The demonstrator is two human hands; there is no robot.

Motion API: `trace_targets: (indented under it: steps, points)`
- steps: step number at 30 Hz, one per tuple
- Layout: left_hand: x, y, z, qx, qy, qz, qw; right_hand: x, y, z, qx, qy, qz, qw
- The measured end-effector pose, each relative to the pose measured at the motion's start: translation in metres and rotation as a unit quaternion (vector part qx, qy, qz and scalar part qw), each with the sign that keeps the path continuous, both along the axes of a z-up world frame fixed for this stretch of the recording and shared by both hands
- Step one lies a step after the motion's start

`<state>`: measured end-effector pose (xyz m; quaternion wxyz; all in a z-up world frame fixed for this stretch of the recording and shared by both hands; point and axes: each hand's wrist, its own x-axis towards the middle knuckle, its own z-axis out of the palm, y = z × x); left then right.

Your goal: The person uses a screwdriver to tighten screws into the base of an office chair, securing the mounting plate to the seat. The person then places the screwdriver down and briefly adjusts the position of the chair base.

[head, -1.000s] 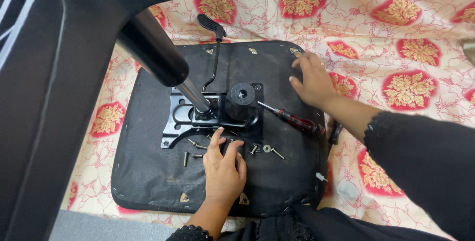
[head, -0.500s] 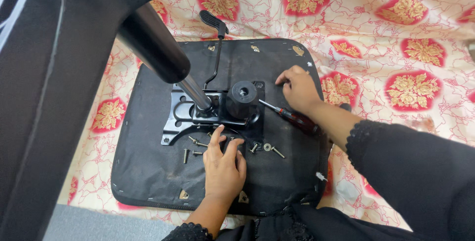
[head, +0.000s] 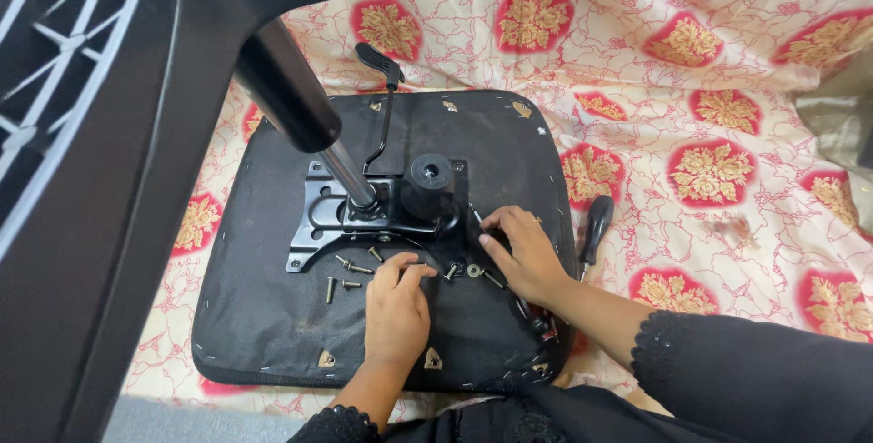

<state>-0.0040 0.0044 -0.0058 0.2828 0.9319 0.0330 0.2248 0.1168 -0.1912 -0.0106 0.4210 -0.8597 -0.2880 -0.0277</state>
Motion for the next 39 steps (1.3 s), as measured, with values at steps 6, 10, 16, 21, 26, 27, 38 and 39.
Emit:
trace_targets:
  steps: [6,10,16,21,26,27,38,39]
  points:
    - [-0.003,-0.001,0.007,-0.014,-0.034,-0.017,0.999,-0.020,-0.018,0.008,-0.060,0.015,0.070,0.996]
    - [-0.008,0.001,0.007,-0.011,-0.032,-0.029,0.999,-0.043,-0.028,0.008,-0.094,0.003,0.067,0.993]
    - [-0.023,0.008,0.006,0.026,-0.032,-0.056,0.998,-0.055,-0.036,0.004,-0.125,-0.016,0.064,0.990]
    - [-0.029,0.012,0.002,0.030,-0.015,-0.055,0.998,-0.056,-0.034,0.003,-0.136,-0.017,0.048,0.989]
    - [-0.028,0.012,0.002,0.024,-0.026,-0.058,0.998,-0.067,-0.037,0.011,-0.100,0.018,0.021,0.995]
    - [-0.028,0.011,0.003,0.024,-0.022,-0.055,0.998,-0.069,-0.039,0.014,-0.101,0.021,0.024,0.994]
    - [-0.024,0.010,0.003,0.029,-0.022,-0.044,0.998,-0.090,-0.063,0.015,-0.086,0.024,0.039,0.995]
    - [-0.025,0.010,0.003,0.024,-0.025,-0.041,0.999,-0.088,-0.066,0.014,-0.078,0.013,0.047,0.996]
